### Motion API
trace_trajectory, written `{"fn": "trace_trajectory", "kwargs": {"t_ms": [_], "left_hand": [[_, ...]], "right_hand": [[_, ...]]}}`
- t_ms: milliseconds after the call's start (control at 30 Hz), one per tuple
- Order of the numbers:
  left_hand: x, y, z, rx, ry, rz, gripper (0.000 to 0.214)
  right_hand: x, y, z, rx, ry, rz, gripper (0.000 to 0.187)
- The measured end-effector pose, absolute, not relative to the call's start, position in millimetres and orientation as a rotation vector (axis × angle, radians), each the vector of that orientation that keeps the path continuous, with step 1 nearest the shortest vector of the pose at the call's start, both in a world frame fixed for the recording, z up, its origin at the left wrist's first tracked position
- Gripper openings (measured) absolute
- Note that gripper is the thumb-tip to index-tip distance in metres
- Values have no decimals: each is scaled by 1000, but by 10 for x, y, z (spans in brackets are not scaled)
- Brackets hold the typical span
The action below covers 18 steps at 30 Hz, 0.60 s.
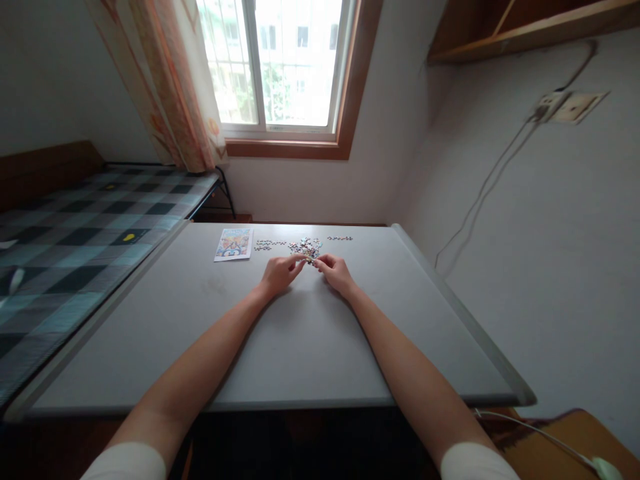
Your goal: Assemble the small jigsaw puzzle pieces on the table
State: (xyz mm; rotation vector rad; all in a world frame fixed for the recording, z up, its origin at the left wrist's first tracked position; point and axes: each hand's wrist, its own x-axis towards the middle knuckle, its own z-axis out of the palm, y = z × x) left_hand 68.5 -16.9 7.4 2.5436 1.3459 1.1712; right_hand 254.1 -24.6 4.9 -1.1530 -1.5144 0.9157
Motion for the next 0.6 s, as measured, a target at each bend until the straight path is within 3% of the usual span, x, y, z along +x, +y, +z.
{"fn": "trace_trajectory", "kwargs": {"t_ms": [600], "left_hand": [[669, -122, 20, 2680, 1225, 1155, 21]], "right_hand": [[2541, -256, 64, -1166, -1524, 879, 30]]}}
